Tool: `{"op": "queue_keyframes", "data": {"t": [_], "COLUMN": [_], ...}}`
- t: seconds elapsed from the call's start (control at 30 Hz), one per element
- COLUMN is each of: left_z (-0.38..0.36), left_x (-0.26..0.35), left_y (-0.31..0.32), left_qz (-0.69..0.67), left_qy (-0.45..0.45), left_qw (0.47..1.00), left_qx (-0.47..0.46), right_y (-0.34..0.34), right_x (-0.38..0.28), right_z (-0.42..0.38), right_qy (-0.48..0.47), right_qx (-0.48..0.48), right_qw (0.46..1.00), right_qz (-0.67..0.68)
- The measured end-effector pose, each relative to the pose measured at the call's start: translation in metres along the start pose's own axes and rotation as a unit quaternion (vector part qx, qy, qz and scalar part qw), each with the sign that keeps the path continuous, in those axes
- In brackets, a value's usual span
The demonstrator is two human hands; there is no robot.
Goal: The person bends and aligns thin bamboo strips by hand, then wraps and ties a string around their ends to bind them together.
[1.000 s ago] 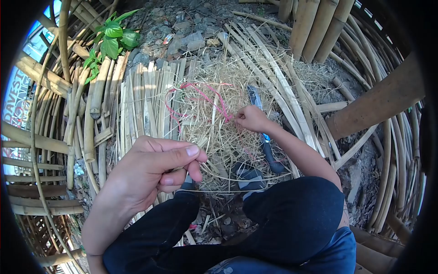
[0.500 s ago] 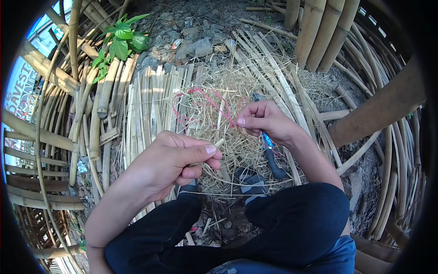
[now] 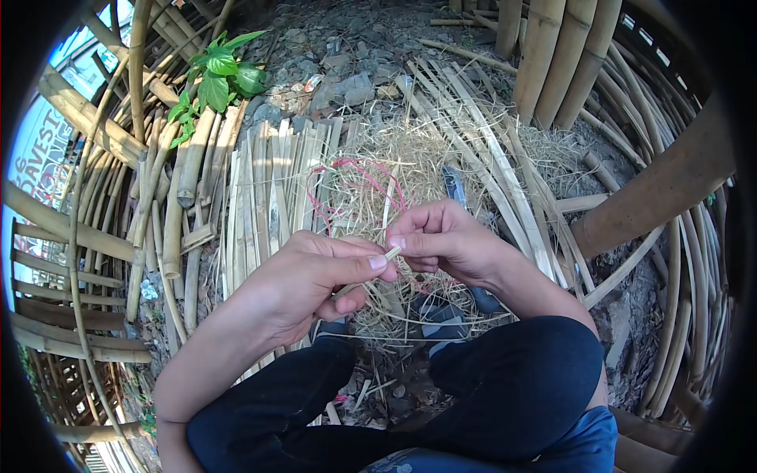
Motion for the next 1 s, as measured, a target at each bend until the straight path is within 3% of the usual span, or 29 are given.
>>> {"op": "queue_keyframes", "data": {"t": [0.27, 0.4, 0.47, 0.53, 0.63, 0.67, 0.73, 0.83, 0.9, 0.93, 1.0], "left_z": [-0.003, -0.007, -0.009, -0.009, -0.012, -0.014, -0.019, -0.032, -0.046, -0.053, -0.068], "left_x": [0.003, 0.005, 0.004, 0.003, 0.002, 0.003, 0.006, 0.019, 0.027, 0.03, 0.037], "left_y": [-0.001, -0.005, -0.008, -0.012, -0.017, -0.019, -0.026, -0.051, -0.071, -0.085, -0.112], "left_qz": [-0.003, -0.015, -0.019, -0.013, -0.014, -0.015, -0.027, -0.036, -0.044, -0.045, -0.061], "left_qy": [0.028, 0.021, 0.031, 0.047, 0.054, 0.054, 0.06, 0.09, 0.121, 0.146, 0.187], "left_qw": [1.0, 1.0, 0.999, 0.999, 0.998, 0.998, 0.997, 0.994, 0.991, 0.987, 0.977], "left_qx": [0.006, 0.013, 0.019, 0.019, 0.028, 0.026, 0.045, 0.043, 0.046, 0.055, 0.083], "right_y": [0.005, -0.011, -0.02, -0.022, -0.037, -0.046, -0.074, -0.132, -0.158, -0.165, -0.173], "right_x": [-0.012, -0.011, -0.008, -0.014, -0.028, -0.033, -0.04, -0.045, -0.044, -0.042, -0.031], "right_z": [-0.011, -0.012, -0.013, -0.018, -0.026, -0.03, -0.041, -0.069, -0.087, -0.094, -0.115], "right_qy": [0.018, 0.016, -0.058, -0.065, -0.185, -0.185, -0.27, -0.281, -0.328, -0.329, -0.31], "right_qx": [-0.023, -0.04, -0.013, -0.003, 0.088, 0.089, 0.135, 0.055, 0.221, 0.221, 0.39], "right_qw": [0.995, 0.997, 0.996, 0.997, 0.961, 0.961, 0.896, 0.881, 0.893, 0.893, 0.867], "right_qz": [-0.092, -0.068, -0.064, -0.037, 0.188, 0.187, 0.325, 0.377, 0.215, 0.214, 0.018]}}
Point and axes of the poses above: each hand's wrist, its own z-axis towards the middle knuckle, its own y-axis out of the palm, x = y × z, the point moved 1 cm from there along z, towards the middle knuckle, and after that the axes turned 5 degrees about z, right-handed, at the moved point
